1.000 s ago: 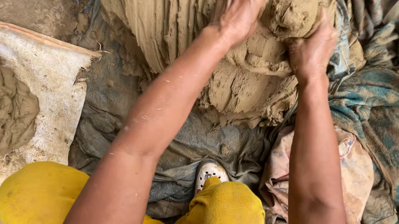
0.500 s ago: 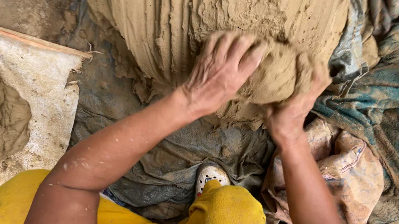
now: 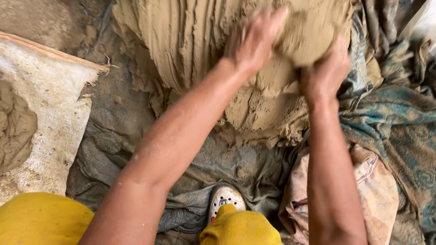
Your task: The person kneads a large mass of wet clay by hand, pulling off smaller pieces, rolling them, and pressing them into a smaller mound on a flat surface.
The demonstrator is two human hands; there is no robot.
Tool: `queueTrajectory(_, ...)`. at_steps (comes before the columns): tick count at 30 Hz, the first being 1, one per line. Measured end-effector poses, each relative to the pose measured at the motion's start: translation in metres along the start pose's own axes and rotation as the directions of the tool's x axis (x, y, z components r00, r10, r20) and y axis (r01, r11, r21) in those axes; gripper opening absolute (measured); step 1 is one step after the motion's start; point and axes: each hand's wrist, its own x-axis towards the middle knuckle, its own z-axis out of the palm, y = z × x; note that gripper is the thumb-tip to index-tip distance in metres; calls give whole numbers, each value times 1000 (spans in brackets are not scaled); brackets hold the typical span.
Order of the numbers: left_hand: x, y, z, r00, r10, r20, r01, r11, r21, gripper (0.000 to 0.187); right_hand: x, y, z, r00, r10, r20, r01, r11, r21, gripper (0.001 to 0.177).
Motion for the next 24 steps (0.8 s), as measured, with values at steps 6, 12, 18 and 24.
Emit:
queueTrajectory(6, -69, 51, -86, 901, 362, -240, -344, 932, 113, 15, -71, -35, -46, 856, -315, -410, 365, 930, 46, 42)
queueTrajectory(12, -41, 51, -119, 937, 283, -207, -279, 959, 52, 23, -45, -54, -88, 944, -236, -231, 242, 970, -1, 35)
queueTrajectory(18, -63, -29, -60, 984, -164, 74, 163, 987, 11, 98, -14, -42, 22, 948, 102, 303, -48, 983, -179, 61)
queueTrajectory(24, -83, -56, -15, 948, -300, 105, 313, 938, -152, 76, -32, -64, -28, 973, -103, 206, 21, 930, 367, 101)
